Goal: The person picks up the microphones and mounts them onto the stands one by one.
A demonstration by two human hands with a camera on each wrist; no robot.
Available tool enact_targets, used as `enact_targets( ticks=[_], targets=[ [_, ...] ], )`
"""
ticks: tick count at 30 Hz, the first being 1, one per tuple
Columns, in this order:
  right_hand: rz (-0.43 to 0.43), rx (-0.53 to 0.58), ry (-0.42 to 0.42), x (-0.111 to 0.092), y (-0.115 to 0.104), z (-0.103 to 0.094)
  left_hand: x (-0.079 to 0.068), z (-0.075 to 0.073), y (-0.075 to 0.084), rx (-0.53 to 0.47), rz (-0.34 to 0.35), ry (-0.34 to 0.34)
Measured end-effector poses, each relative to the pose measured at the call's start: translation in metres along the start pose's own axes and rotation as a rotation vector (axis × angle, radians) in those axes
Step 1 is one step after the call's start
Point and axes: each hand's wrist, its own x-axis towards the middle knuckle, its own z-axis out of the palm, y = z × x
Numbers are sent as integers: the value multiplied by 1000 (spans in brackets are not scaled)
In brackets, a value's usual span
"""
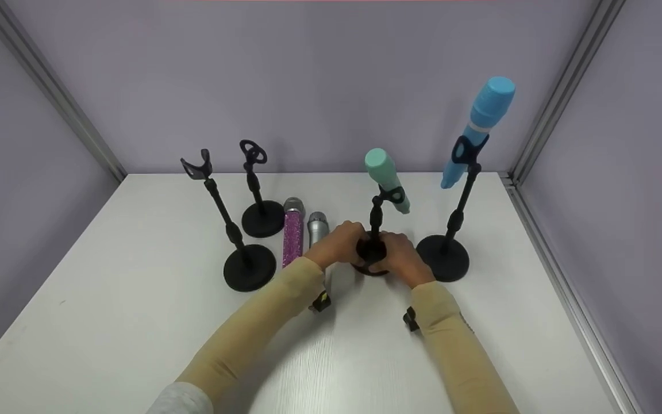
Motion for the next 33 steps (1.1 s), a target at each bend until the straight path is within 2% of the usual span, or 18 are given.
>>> enact_targets(
  ticks=[8,13,22,28,33],
  targets=[
    [33,3,-18,10,6,-6,11,0,-5,-36,25,12],
    [39,25,7,15,10,-10,20,2,-5,-21,44,37],
    [57,42,14,24,17,-8,29,3,-6,-20,-10,22],
    [39,47,24,27,21,-10,32,2,-6,-40,-38,14],
    [44,22,12,24,20,-13,29,2,-4,22,4,15]
  ],
)
